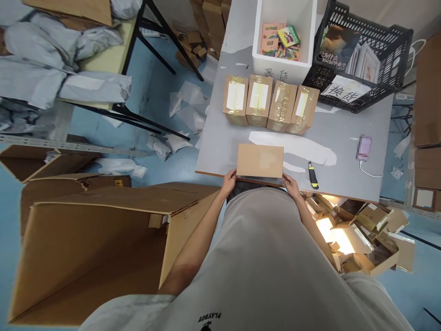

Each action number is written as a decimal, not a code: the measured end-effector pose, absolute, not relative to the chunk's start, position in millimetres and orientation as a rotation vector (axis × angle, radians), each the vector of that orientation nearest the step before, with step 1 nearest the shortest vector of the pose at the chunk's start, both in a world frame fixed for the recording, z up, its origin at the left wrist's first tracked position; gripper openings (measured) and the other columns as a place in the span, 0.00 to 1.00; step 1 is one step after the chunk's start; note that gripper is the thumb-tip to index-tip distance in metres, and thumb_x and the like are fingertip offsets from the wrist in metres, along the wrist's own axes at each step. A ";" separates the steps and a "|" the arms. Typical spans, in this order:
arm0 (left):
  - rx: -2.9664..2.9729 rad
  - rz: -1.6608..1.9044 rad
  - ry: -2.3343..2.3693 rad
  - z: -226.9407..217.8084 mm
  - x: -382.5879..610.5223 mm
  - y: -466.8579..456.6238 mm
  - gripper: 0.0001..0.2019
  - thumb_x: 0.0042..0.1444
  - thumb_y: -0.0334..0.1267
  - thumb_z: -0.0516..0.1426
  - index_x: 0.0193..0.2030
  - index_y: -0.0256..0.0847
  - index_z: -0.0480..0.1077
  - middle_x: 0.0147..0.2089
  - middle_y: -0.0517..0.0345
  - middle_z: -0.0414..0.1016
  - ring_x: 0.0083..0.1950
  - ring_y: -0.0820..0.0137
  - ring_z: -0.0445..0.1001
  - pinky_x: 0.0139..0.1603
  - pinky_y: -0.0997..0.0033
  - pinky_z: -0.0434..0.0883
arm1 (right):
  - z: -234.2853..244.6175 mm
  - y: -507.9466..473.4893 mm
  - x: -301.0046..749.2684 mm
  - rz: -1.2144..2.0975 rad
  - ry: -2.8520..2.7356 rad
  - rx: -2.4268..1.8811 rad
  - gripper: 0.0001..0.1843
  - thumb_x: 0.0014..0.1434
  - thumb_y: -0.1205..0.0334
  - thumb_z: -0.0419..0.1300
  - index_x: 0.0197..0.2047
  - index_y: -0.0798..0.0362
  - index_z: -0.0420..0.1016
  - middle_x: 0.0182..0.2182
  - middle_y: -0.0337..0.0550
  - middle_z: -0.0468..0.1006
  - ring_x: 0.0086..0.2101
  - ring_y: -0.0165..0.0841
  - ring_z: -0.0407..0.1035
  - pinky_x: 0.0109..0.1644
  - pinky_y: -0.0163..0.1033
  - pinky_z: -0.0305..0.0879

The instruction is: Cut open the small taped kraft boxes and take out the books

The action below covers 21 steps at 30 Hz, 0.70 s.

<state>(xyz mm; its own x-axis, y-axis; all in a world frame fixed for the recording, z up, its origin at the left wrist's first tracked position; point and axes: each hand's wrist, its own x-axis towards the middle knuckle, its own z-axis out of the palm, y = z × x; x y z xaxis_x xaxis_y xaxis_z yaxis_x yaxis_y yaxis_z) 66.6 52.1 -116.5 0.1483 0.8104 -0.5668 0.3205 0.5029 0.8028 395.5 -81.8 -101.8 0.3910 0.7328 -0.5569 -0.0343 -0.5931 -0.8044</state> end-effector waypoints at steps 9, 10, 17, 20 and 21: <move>1.190 0.622 1.365 -86.3 80.5 58.7 0.26 0.67 0.50 0.65 0.66 0.37 0.83 0.74 0.38 0.79 0.78 0.48 0.75 0.83 0.48 0.71 | -77.5 -57.4 407.0 1.094 -0.792 -1.810 0.34 0.57 0.29 0.75 0.53 0.47 0.93 0.63 0.54 0.87 0.67 0.55 0.78 0.77 0.62 0.73; 1.229 0.656 1.346 -81.9 82.1 62.4 0.27 0.68 0.53 0.64 0.67 0.38 0.82 0.76 0.39 0.77 0.80 0.48 0.74 0.83 0.49 0.70 | -71.4 -52.2 409.8 1.048 -0.817 -1.812 0.33 0.59 0.29 0.75 0.52 0.47 0.94 0.61 0.54 0.88 0.65 0.54 0.79 0.75 0.60 0.74; 1.378 0.603 1.356 -67.8 89.1 79.8 0.31 0.75 0.59 0.60 0.73 0.39 0.80 0.70 0.41 0.82 0.72 0.48 0.79 0.78 0.50 0.75 | -44.7 -33.5 420.8 0.904 -0.853 -1.907 0.27 0.65 0.35 0.74 0.53 0.48 0.95 0.51 0.52 0.92 0.56 0.54 0.84 0.69 0.58 0.78; 1.357 0.538 1.385 -72.8 90.9 79.0 0.31 0.74 0.59 0.61 0.73 0.39 0.81 0.69 0.40 0.83 0.71 0.47 0.79 0.75 0.51 0.77 | -53.1 -34.5 419.7 0.909 -0.854 -1.962 0.28 0.64 0.32 0.73 0.49 0.47 0.95 0.49 0.52 0.93 0.54 0.54 0.84 0.68 0.58 0.78; 1.349 0.534 1.390 -75.6 91.2 78.6 0.31 0.74 0.59 0.62 0.72 0.39 0.81 0.69 0.40 0.83 0.71 0.47 0.79 0.74 0.51 0.77 | -57.6 -35.5 419.5 0.907 -0.857 -1.968 0.29 0.65 0.30 0.72 0.49 0.48 0.95 0.50 0.52 0.93 0.53 0.54 0.85 0.67 0.58 0.78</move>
<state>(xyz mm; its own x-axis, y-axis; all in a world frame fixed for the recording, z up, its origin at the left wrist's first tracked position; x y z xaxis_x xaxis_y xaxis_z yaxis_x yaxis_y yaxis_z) 91.2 78.6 -75.6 0.2175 0.9023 -0.3723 0.4216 0.2571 0.8696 419.5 -35.5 -57.6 0.5158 0.8067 -0.2885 0.2422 -0.4603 -0.8541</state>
